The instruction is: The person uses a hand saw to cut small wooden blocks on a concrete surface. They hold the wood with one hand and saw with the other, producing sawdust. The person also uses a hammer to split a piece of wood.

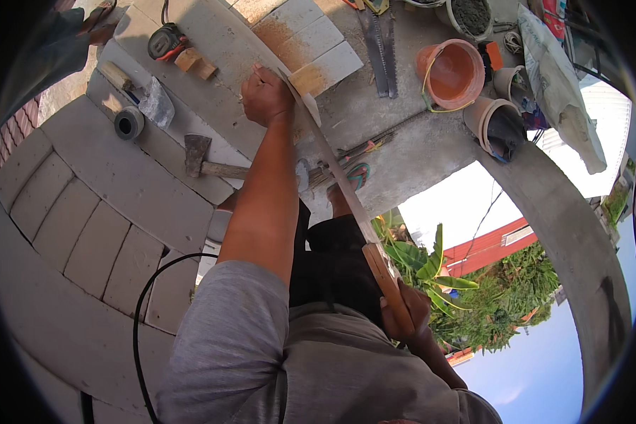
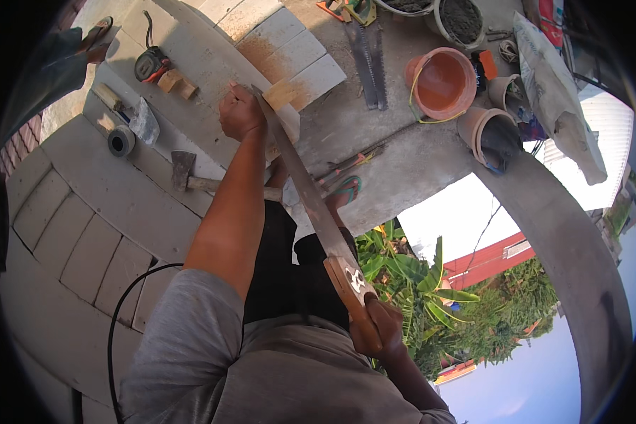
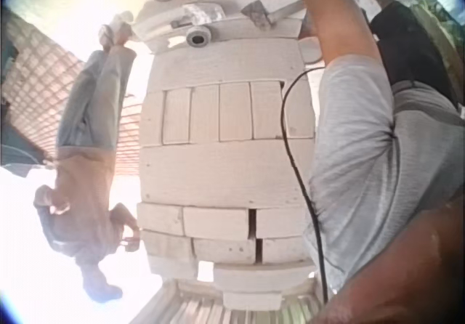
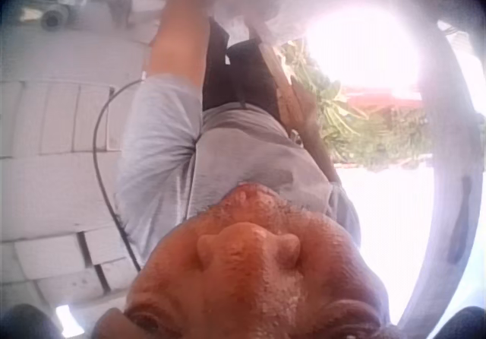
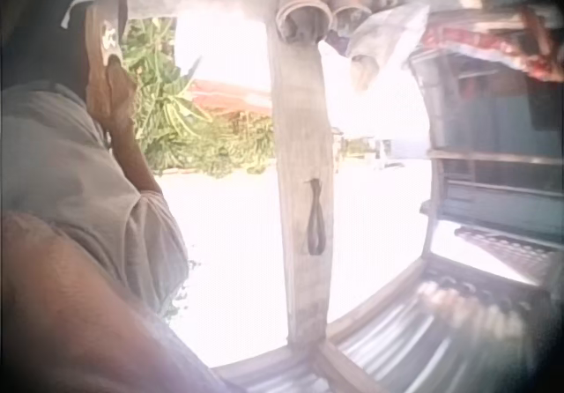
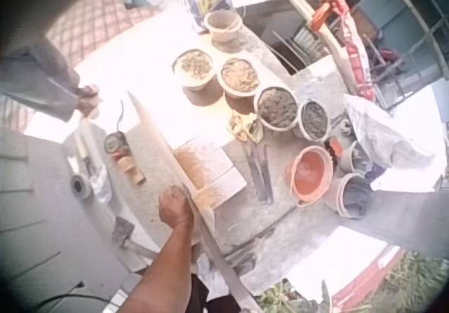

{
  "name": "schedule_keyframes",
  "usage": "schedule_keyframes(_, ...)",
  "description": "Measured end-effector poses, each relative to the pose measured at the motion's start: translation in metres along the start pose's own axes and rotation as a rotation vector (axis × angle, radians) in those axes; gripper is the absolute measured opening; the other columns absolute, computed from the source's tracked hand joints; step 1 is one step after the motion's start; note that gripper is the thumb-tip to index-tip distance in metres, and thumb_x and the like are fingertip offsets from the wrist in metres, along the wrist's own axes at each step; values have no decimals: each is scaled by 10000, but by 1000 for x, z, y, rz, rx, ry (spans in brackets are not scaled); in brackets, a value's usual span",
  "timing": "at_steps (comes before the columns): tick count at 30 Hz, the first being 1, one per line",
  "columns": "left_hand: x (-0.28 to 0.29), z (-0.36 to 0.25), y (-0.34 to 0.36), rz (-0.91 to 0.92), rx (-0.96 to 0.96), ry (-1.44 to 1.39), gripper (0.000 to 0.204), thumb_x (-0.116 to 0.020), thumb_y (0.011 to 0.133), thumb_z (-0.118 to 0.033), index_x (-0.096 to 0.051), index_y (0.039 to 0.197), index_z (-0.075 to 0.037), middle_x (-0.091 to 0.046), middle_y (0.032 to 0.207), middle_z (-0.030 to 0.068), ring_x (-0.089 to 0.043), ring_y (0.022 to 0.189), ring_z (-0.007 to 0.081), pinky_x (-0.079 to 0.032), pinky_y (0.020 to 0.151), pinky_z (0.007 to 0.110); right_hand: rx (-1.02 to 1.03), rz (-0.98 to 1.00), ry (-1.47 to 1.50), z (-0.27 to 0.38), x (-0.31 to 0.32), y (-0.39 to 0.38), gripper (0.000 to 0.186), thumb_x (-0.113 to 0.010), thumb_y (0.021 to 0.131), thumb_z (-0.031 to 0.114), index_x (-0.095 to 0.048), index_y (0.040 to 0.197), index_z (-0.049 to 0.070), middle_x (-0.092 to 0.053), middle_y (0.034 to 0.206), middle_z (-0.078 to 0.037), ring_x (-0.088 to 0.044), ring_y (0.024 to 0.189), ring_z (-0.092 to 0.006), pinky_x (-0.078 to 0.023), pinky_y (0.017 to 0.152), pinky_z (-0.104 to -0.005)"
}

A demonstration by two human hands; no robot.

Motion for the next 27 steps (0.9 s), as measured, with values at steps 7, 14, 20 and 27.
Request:
schedule_keyframes(7, -15, 5, 5, 24, -56, -26, 564, -455, 1070, -555, -827, 959, -147, -733, 964, 133, -711, 895, 421, -555, 787, 564, 39, -72, 309, -34, -97, 194, 142, -730, 899, 49, -624, 979, -2, -649, 731, -162, -674, 612, -281, -504, 587, -372)
schedule_keyframes(14, 2, 4, 4, -48, -35, 35, 564, -457, 1065, -559, -826, 985, -141, -745, 979, 146, -713, 907, 437, -553, 799, 567, -129, 294, -329, -32, -21, -24, 459, -718, 926, 260, -692, 1302, -1, -708, 862, -226, -694, 692, -404, -560, 626, -530)
schedule_keyframes(20, -10, -11, 2, 29, -77, 20, 539, -458, 1079, -522, -820, 982, -134, -734, 982, 145, -710, 897, 427, -549, 779, 566, 55, -90, 299, -38, -92, 196, 131, -725, 876, 25, -599, 915, 25, -653, 733, -156, -676, 599, -294, -509, 586, -367)
schedule_keyframes(27, 0, 2, 7, -27, -38, 26, 555, -449, 1085, -525, -819, 964, -128, -736, 1000, 155, -707, 919, 439, -551, 809, 572, -39, 42, 110, -34, -23, 29, 327, -764, 814, -14, -679, 1111, -120, -714, 825, -211, -755, 681, -351, -591, 641, -397)
Point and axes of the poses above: each hand's wrist, its own y-axis towards the middle knuckle, its own x-axis out of the back of the hand, z = x × y, the point moved 8 cm from there along y, towards the middle knuckle
